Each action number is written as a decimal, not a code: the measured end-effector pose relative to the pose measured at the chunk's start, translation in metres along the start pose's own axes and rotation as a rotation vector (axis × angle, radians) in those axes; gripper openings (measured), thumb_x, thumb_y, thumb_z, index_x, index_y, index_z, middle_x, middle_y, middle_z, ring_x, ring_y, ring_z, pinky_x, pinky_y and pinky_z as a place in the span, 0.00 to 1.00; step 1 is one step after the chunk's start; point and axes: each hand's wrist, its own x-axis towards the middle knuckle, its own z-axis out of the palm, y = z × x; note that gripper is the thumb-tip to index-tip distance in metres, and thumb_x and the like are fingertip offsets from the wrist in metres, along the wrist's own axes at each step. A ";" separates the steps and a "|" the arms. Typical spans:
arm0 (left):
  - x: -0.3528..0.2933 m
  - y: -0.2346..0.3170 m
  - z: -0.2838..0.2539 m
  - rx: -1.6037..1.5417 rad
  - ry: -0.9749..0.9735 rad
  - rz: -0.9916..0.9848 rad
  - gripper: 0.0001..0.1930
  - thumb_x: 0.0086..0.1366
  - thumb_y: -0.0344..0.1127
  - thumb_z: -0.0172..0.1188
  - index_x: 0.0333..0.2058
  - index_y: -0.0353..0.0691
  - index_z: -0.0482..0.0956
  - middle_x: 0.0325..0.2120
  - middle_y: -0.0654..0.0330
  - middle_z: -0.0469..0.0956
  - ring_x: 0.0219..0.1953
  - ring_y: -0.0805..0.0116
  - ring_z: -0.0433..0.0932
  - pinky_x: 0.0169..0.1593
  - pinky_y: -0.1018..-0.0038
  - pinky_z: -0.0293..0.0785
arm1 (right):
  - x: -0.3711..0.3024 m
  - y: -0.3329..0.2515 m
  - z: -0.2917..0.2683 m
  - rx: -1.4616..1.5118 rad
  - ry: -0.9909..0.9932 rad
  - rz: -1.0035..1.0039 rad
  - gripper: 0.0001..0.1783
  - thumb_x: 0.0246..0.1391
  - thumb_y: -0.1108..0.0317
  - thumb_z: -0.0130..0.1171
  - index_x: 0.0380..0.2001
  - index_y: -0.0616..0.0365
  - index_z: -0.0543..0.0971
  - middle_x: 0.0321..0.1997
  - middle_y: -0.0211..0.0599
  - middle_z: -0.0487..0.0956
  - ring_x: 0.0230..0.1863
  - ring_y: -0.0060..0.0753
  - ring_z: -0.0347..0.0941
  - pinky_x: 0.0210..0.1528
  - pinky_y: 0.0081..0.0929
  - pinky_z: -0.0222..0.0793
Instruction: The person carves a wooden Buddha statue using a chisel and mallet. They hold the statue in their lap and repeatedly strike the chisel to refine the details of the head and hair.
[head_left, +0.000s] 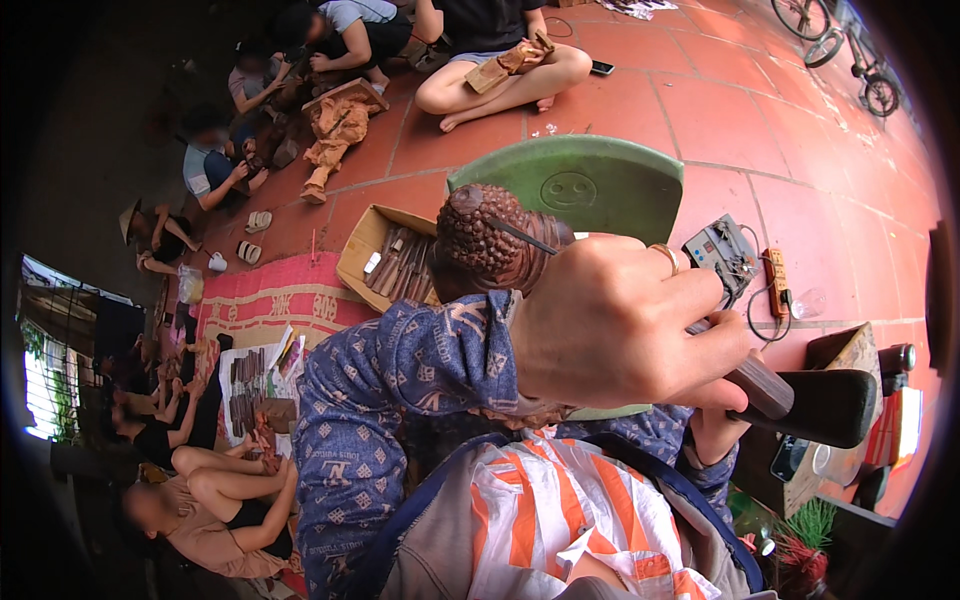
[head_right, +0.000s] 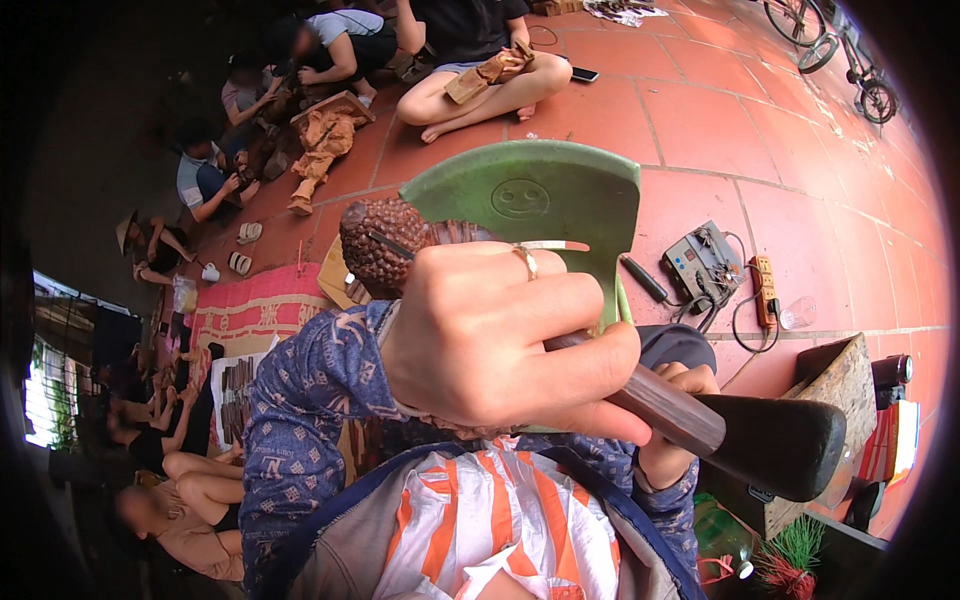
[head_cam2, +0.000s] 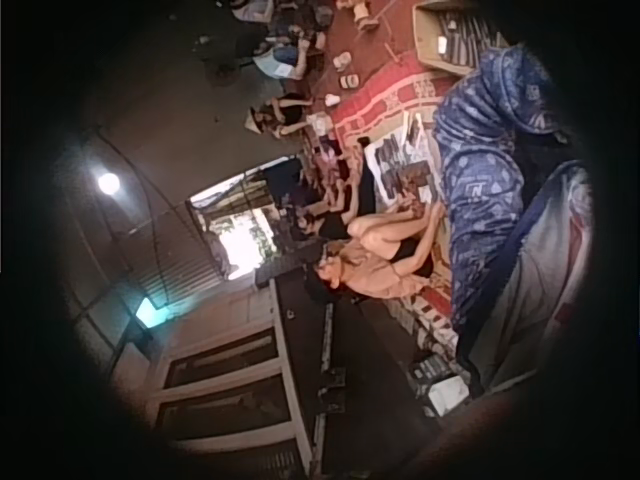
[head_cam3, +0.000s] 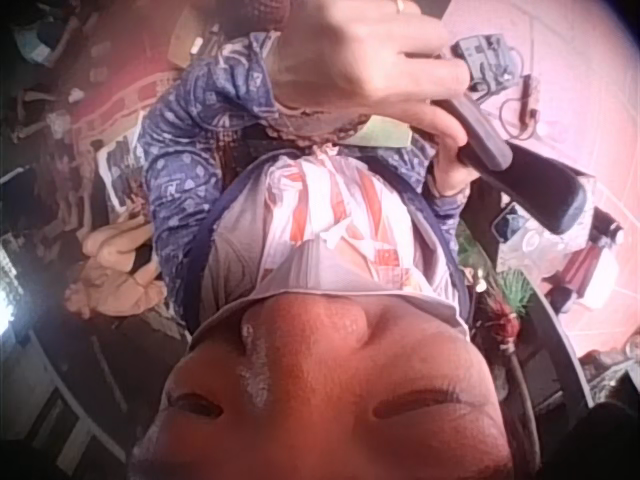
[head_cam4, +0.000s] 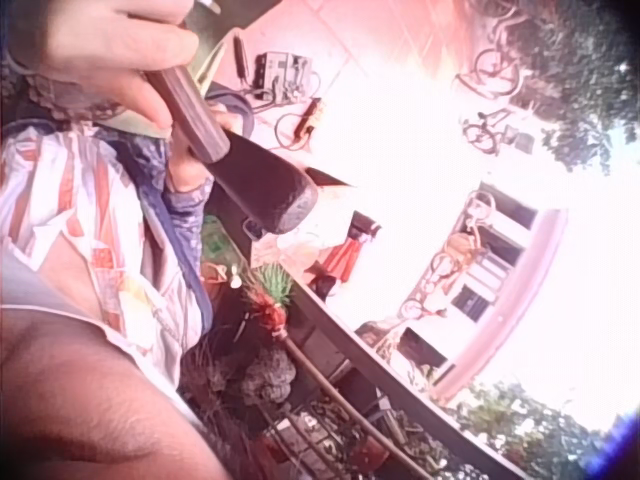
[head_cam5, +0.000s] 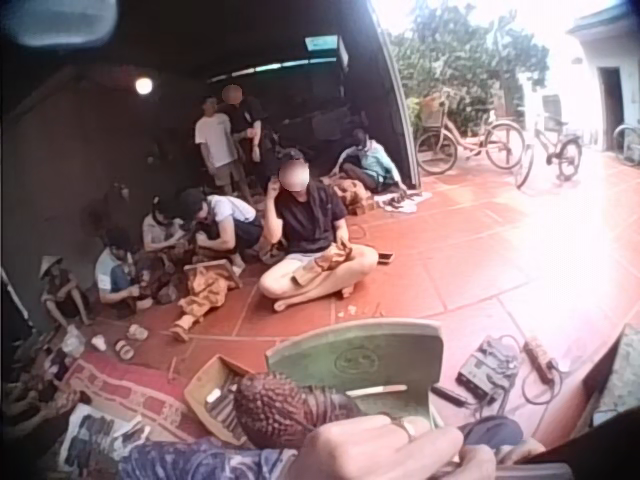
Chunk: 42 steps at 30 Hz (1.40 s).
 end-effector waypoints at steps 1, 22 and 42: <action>0.001 0.002 -0.004 0.008 -0.029 -0.017 0.18 0.47 0.53 0.64 0.25 0.44 0.75 0.17 0.65 0.64 0.17 0.71 0.70 0.19 0.74 0.65 | 0.002 -0.002 0.000 -0.005 -0.011 0.005 0.20 0.53 0.58 0.63 0.26 0.58 0.64 0.22 0.31 0.68 0.24 0.22 0.61 0.29 0.21 0.58; 0.016 0.004 -0.008 -0.094 0.198 -0.164 0.19 0.48 0.55 0.65 0.24 0.46 0.73 0.17 0.64 0.67 0.16 0.66 0.72 0.19 0.71 0.68 | 0.033 -0.024 -0.052 -0.174 -0.164 -0.048 0.22 0.53 0.59 0.62 0.43 0.61 0.66 0.43 0.38 0.72 0.42 0.30 0.69 0.47 0.29 0.64; 0.043 -0.012 0.003 -0.198 0.616 -0.318 0.20 0.58 0.53 0.61 0.24 0.40 0.71 0.17 0.55 0.72 0.19 0.53 0.75 0.21 0.62 0.68 | 0.127 -0.112 -0.045 -0.431 -0.332 0.001 0.10 0.43 0.78 0.59 0.25 0.57 0.67 0.21 0.28 0.62 0.21 0.19 0.57 0.24 0.20 0.53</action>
